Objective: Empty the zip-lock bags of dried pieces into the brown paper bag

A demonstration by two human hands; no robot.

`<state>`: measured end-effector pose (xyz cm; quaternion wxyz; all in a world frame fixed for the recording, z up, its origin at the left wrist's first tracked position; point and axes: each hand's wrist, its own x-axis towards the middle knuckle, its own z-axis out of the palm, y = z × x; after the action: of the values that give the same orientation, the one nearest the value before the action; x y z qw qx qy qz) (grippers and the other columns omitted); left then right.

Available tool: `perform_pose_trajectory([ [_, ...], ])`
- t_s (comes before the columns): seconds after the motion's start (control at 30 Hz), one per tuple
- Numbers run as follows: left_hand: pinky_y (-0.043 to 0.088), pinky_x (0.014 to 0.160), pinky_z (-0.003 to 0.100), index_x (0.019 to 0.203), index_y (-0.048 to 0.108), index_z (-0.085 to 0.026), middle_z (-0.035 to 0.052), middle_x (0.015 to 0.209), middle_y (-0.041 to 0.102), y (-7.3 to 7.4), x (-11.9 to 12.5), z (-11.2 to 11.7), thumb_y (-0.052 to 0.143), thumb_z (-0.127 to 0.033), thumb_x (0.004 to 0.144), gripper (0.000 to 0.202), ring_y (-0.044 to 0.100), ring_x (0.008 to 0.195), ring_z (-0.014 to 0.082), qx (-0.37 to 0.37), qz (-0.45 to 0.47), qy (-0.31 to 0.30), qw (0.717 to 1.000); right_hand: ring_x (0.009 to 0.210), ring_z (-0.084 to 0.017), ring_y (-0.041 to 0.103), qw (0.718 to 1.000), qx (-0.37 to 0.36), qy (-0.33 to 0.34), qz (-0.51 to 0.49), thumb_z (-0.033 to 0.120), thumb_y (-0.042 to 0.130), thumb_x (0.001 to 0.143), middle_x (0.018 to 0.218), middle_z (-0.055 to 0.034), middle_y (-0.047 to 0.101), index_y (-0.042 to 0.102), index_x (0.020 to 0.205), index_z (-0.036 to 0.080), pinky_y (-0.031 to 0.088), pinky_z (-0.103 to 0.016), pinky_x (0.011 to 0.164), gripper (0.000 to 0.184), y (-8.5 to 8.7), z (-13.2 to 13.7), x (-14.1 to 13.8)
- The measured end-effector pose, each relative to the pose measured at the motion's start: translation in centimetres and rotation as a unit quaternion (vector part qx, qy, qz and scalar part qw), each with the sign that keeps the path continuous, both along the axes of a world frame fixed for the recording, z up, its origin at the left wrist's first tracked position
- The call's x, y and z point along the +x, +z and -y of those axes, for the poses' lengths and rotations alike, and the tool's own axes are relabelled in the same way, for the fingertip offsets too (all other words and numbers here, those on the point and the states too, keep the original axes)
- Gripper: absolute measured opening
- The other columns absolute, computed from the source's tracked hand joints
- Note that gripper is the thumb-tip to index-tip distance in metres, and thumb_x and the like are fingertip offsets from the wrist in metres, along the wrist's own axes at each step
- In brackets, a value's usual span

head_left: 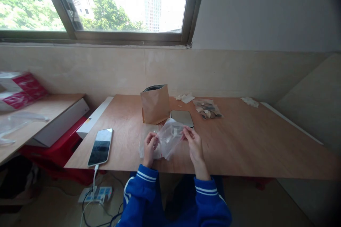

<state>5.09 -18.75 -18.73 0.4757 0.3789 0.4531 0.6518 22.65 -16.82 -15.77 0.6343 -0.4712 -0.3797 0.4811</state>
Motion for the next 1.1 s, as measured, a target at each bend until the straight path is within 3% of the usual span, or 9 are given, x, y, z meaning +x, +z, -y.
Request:
perform_pose_trajectory([
  [0.07,0.030,0.049,0.021,0.073,0.062,-0.018,-0.0024,0.060,0.055,0.8,-0.2,0.3,0.062,-0.029,0.074,0.011,0.043,0.053,0.0102,-0.003,-0.045,-0.025,0.999,0.070,-0.018,0.061,0.999,0.014,-0.045,0.004,0.051,0.076,0.069,0.079,-0.0055,0.069,0.069,0.099,0.017,0.049,-0.029,0.062,0.046,0.5,0.0,1.1],
  [0.17,0.043,0.065,0.024,0.077,0.069,-0.018,0.0040,0.078,0.065,2.1,-0.4,1.1,0.063,-0.031,0.078,0.014,0.058,0.077,0.0170,0.016,-0.094,-0.079,0.992,0.072,-0.019,0.060,0.994,0.037,-0.100,0.026,0.053,0.068,0.077,0.086,-0.0067,0.070,0.068,0.105,0.018,0.049,-0.031,0.066,0.045,0.8,0.3,2.0],
  [0.3,0.047,0.080,0.029,0.098,0.071,-0.020,0.0074,0.102,0.069,3.4,0.6,2.2,0.064,-0.039,0.083,0.025,0.061,0.093,0.0211,0.000,-0.125,-0.126,0.984,0.071,-0.021,0.060,0.991,0.048,-0.099,0.074,0.059,0.060,0.081,0.085,-0.0070,0.068,0.066,0.108,0.020,0.049,-0.034,0.066,0.047,1.2,0.9,1.3],
  [0.4,0.048,0.074,0.028,0.100,0.070,-0.020,0.0063,0.096,0.070,3.6,1.9,2.6,0.066,-0.042,0.083,0.028,0.062,0.085,0.0198,-0.002,-0.160,-0.153,0.975,0.078,-0.024,0.062,0.995,0.032,-0.043,0.087,0.060,0.059,0.082,0.090,-0.0087,0.068,0.061,0.112,0.022,0.051,-0.036,0.068,0.048,1.6,1.6,0.2],
  [0.53,0.043,0.058,0.024,0.089,0.065,-0.019,0.0000,0.067,0.060,3.1,3.0,2.2,0.062,-0.050,0.084,0.032,0.054,0.059,0.0144,-0.008,-0.145,-0.015,0.989,0.088,-0.024,0.066,0.989,-0.033,0.124,0.075,0.061,0.064,0.078,0.099,-0.0073,0.069,0.050,0.122,0.026,0.055,-0.037,0.075,0.058,1.6,2.8,-1.0],
  [0.63,0.042,0.056,0.023,0.088,0.065,-0.018,-0.0010,0.064,0.059,3.0,2.5,1.9,0.063,-0.054,0.082,0.037,0.052,0.055,0.0129,-0.015,-0.141,0.055,0.988,0.076,-0.022,0.070,0.940,-0.081,0.325,0.064,0.055,0.078,0.067,0.091,-0.0043,0.071,0.054,0.112,0.023,0.057,-0.036,0.070,0.060,0.9,3.4,-1.3],
  [0.7,0.039,0.051,0.023,0.090,0.067,-0.017,-0.0005,0.065,0.060,3.1,1.6,1.8,0.062,-0.059,0.080,0.043,0.048,0.050,0.0114,-0.030,-0.146,0.078,0.986,0.062,-0.020,0.070,0.904,-0.105,0.410,0.062,0.055,0.080,0.065,0.075,-0.0018,0.070,0.056,0.103,0.019,0.057,-0.034,0.061,0.058,0.4,3.6,-1.5],
  [0.93,0.032,0.043,0.024,0.092,0.069,-0.014,-0.0031,0.051,0.054,3.5,-0.2,1.9,0.062,-0.072,0.069,0.062,0.041,0.039,0.0105,-0.070,-0.169,0.097,0.978,0.055,-0.018,0.070,0.887,-0.127,0.441,0.048,0.062,0.077,0.065,0.064,-0.0020,0.069,0.055,0.092,0.015,0.055,-0.026,0.051,0.059,-0.5,3.1,-1.7],
  [1.1,0.032,0.045,0.025,0.100,0.067,-0.011,-0.0079,0.039,0.041,3.3,-0.6,1.7,0.062,-0.076,0.065,0.073,0.043,0.038,0.0134,-0.104,-0.206,0.123,0.965,0.047,-0.017,0.064,0.868,-0.138,0.468,0.092,0.067,0.068,0.072,0.060,-0.0021,0.067,0.056,0.093,0.016,0.050,-0.025,0.045,0.056,-1.0,3.0,0.5],
])
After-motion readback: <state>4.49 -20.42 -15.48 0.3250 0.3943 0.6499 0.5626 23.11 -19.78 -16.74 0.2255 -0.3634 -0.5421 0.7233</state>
